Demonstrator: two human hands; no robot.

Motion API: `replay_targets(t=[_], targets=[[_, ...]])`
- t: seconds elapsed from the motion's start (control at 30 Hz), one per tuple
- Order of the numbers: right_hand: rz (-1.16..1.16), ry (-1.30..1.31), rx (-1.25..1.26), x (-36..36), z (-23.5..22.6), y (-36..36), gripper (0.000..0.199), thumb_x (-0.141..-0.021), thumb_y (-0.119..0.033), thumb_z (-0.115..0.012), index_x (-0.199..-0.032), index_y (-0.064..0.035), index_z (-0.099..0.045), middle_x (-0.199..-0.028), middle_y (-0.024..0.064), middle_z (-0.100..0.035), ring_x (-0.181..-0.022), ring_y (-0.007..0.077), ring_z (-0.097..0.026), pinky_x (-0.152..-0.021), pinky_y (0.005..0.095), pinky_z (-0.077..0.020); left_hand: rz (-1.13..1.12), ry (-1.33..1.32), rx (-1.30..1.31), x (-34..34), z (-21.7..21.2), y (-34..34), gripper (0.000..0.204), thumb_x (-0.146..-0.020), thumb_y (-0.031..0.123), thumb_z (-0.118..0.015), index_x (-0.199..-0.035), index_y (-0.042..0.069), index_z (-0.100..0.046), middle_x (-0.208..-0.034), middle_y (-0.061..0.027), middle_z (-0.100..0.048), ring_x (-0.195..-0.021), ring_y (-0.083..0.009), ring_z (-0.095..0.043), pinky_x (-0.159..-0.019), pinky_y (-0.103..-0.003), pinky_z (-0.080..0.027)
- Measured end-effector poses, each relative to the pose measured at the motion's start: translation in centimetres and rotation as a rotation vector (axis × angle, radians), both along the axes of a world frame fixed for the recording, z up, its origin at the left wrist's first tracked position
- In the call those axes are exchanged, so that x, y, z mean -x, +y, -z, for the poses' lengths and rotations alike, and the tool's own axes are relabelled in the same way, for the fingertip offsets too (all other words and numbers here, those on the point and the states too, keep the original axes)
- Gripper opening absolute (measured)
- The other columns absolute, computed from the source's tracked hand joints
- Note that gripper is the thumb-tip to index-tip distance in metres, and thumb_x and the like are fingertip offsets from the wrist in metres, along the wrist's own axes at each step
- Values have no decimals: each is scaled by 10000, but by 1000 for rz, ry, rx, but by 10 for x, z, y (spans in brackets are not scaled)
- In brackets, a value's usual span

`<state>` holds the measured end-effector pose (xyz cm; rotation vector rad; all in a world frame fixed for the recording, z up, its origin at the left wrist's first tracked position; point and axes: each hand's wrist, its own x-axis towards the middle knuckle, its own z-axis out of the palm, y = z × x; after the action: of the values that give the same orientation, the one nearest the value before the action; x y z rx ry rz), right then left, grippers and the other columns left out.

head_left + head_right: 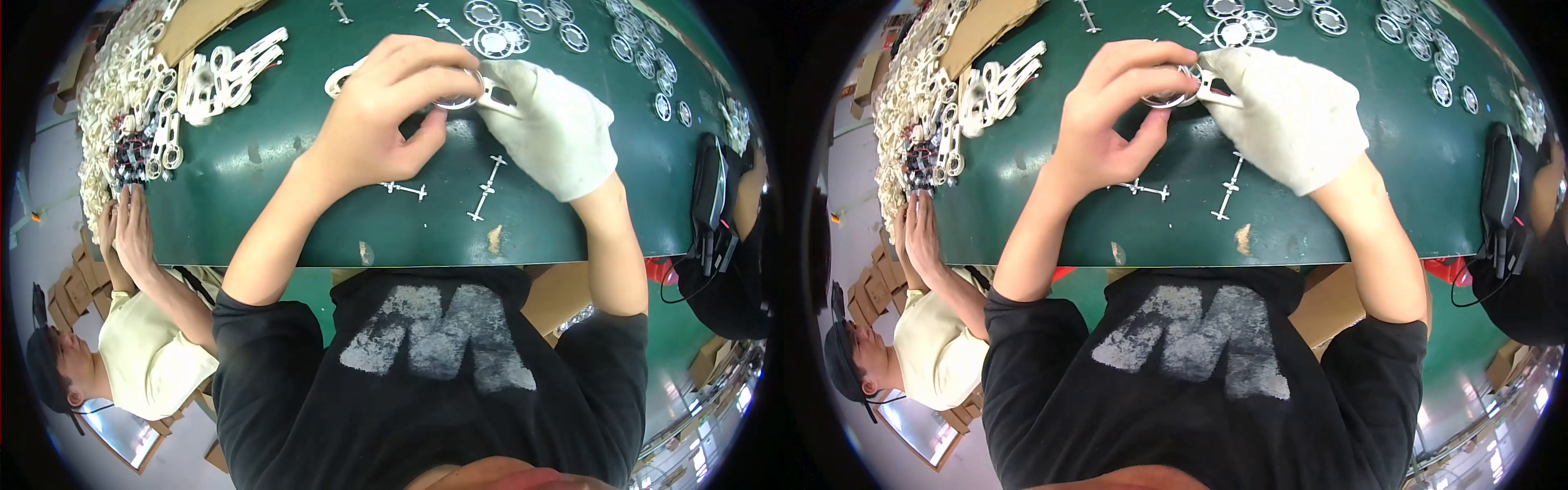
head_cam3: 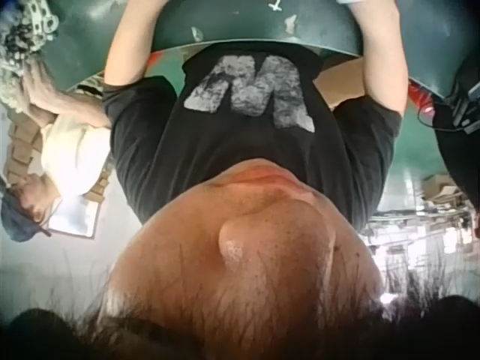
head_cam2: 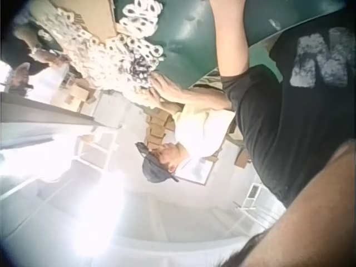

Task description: The person assembles small circular metal parts, white plastic frames, and metal pins by hand at a factory workbench.

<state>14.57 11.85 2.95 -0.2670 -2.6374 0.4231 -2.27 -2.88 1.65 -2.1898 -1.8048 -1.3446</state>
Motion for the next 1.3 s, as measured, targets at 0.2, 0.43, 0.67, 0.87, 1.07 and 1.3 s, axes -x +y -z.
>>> replay_targets(t=[0.2, 0.43, 0.67, 0.87, 1.07, 1.3], targets=[[8, 75, 64, 4, 5, -6, 281, -843, -183, -770, -1106, -99, -720, -941, 85, -742, -854, 293, -730, -713, 361, -575, -26, -114, 16, -4, 2, -7, 431, -793, -64, -676, -1202, 56, -739, -1322, -141, -658, -1097, -268, -681, -884, -340, -586], [-7, -12, 123, 1, 2, -8, 358, -809, -127, -793, -1150, -82, -694, -929, 95, -721, -824, 301, -715, -705, 374, -561, -27, -256, -22, -4, 14, -9, 491, -755, 53, -867, -1223, 34, -720, -1308, -162, -668, -1058, -256, -708, -848, -326, -598], [-35, -31, 87, -1, -7, -14, 357, -808, -110, -792, -1150, -91, -693, -893, 85, -688, -808, 301, -700, -703, 381, -548, -65, -424, -9, -10, 8, -18, 490, -761, -23, -865, -1217, -7, -685, -1288, -168, -698, -1085, -221, -715, -838, -313, -611], [13, -14, 122, -2, -3, -16, 376, -817, -150, -795, -1167, -76, -678, -915, 105, -700, -818, 318, -709, -727, 389, -556, 9, -465, 8, -8, 13, -14, 485, -781, -88, -825, -1226, -19, -645, -1292, -230, -678, -1121, -274, -708, -887, -350, -617], [-29, -545, 998, 4, -42, -1, 408, -865, -258, -737, -1158, 14, -658, -906, 150, -723, -847, 221, -724, -778, 350, -549, 158, -332, -89, -10, 13, -16, 427, -791, -82, -811, -1173, -24, -631, -1255, -268, -684, -1136, -372, -705, -914, -419, -608], [-157, -464, 1007, -1, -19, -6, 368, -913, -355, -681, -1149, -74, -713, -836, 102, -684, -751, 203, -654, -730, 353, -517, 136, -511, -107, -24, 6, -11, 462, -729, 138, -877, -1151, 33, -722, -1196, -134, -730, -1106, -320, -696, -939, -380, -565]])
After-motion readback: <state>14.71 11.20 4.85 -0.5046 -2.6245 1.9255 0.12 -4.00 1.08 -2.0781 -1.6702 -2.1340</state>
